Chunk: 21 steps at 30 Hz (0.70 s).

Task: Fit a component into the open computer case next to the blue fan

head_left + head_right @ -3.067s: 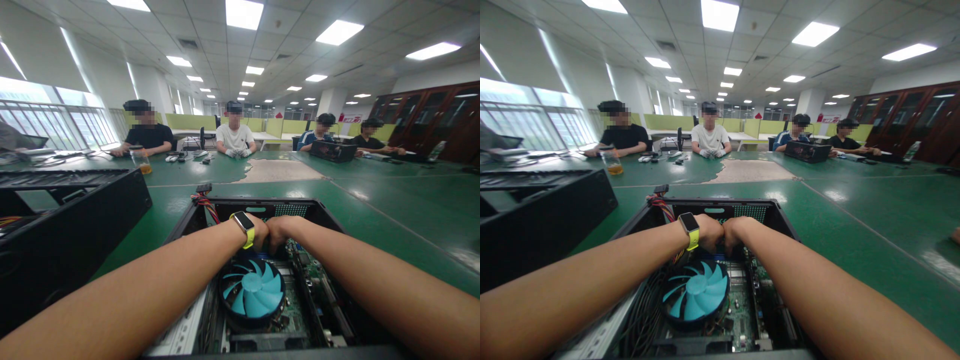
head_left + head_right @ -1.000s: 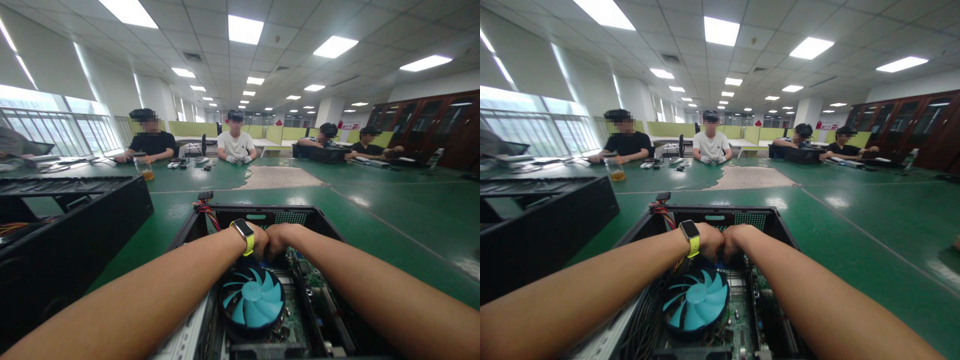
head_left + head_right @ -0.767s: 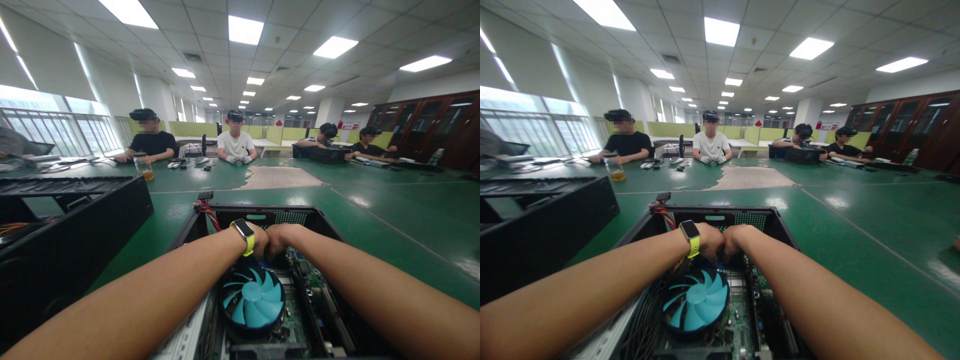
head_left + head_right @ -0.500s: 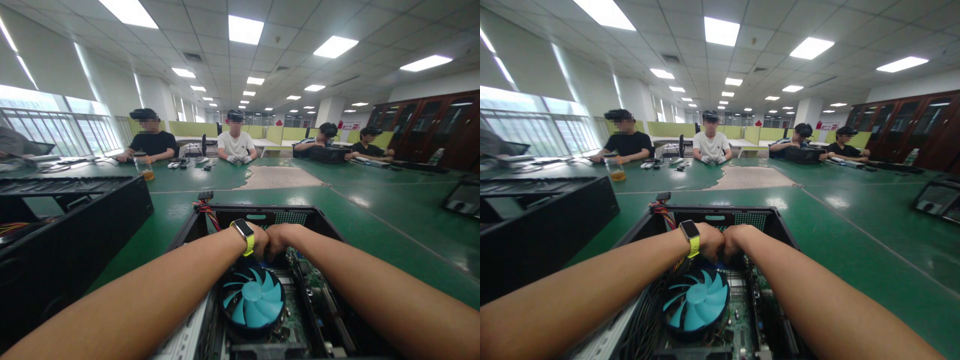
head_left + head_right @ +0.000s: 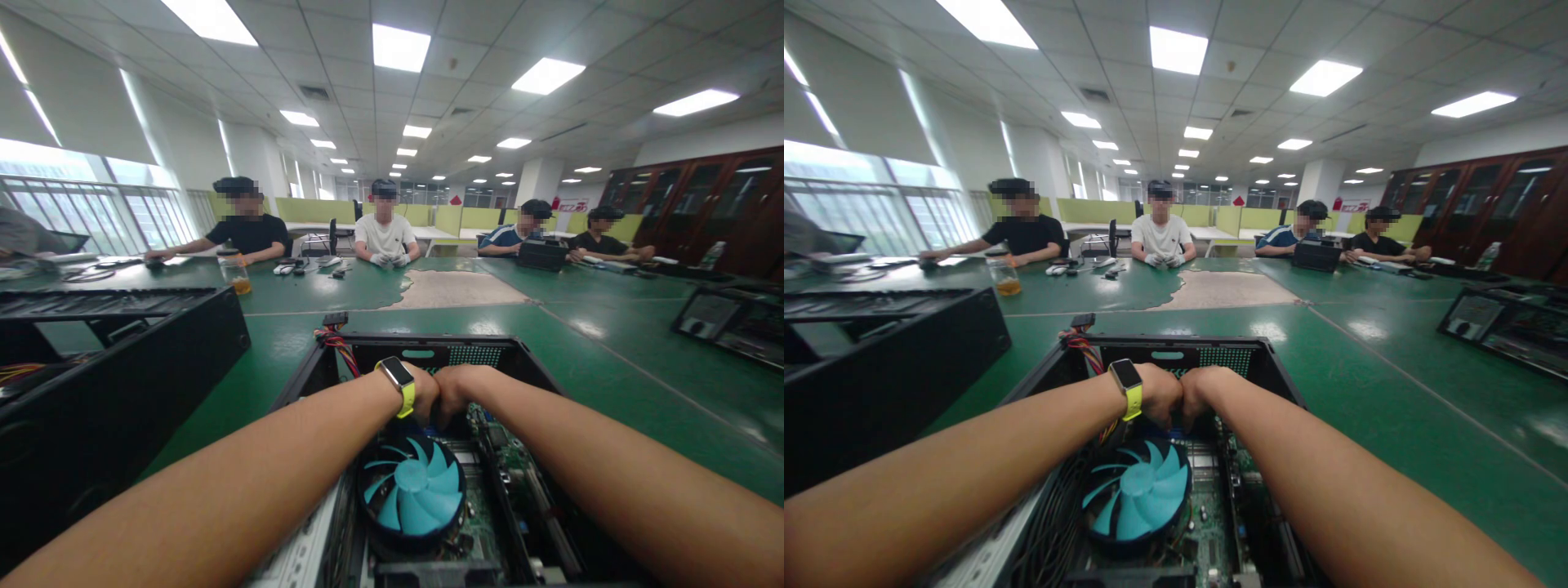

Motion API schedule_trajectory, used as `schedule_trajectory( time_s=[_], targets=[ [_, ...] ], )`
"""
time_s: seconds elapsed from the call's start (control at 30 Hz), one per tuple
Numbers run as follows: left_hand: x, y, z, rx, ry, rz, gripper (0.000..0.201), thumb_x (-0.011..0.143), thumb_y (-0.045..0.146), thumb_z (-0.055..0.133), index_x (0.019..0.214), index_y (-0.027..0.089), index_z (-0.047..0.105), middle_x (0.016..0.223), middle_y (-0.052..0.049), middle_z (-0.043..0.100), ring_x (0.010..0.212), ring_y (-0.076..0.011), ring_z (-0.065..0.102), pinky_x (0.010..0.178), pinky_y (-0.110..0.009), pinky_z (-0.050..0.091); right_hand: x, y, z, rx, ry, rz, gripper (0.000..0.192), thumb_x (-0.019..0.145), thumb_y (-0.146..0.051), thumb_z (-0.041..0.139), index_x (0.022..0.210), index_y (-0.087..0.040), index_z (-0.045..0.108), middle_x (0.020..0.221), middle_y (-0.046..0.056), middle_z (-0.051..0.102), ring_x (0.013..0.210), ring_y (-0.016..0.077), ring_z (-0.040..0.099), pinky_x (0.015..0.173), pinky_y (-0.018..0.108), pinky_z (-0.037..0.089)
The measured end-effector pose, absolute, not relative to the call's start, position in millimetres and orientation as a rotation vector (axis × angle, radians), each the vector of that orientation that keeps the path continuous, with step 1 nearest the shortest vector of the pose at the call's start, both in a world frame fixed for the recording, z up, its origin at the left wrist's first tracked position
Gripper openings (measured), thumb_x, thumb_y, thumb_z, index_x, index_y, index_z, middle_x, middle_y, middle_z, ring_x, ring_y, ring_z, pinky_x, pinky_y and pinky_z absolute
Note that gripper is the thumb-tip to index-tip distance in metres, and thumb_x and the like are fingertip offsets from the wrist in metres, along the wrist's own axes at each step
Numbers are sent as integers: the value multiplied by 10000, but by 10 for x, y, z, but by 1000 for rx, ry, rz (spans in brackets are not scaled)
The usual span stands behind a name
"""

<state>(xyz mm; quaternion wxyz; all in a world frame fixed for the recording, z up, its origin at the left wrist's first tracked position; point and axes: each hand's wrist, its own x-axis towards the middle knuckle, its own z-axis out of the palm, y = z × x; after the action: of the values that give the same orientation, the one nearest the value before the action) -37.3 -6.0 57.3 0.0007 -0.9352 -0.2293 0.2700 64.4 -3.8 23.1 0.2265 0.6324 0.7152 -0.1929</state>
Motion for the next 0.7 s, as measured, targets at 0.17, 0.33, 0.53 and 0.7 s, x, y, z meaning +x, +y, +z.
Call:
schedule_trajectory(
  time_s=[0.17,0.33,0.53,0.7],
  targets=[
    [-375,-96,611,-2874,-728,935,255,693,235,701,937,164,711,1006,-68,718,883,-219,635,765,-257,498,627,-64,269,1762,1962,-517,669,460,-439,825,1083,-231,698,996,30,722,911,248,674,799,288,524],
    [-364,-108,637,-2857,-727,945,180,696,235,703,870,191,701,1005,-36,721,875,-196,633,755,-230,490,620,-76,281,1761,1969,-522,707,441,-435,834,1100,-224,691,1024,36,716,926,253,669,802,290,523],
    [-369,-115,638,-2852,-720,945,172,724,244,681,883,181,699,1030,-49,715,898,-201,636,770,-229,488,629,-72,267,1753,1970,-551,680,453,-436,832,1083,-217,698,1008,39,720,890,248,677,787,291,526],
    [-369,-63,575,-2884,-732,911,122,675,254,716,779,191,703,934,-35,728,840,-200,641,739,-233,493,624,-72,277,1758,1977,-521,706,452,-443,829,1108,-226,687,1039,38,713,930,256,669,799,295,525]
  ],
)
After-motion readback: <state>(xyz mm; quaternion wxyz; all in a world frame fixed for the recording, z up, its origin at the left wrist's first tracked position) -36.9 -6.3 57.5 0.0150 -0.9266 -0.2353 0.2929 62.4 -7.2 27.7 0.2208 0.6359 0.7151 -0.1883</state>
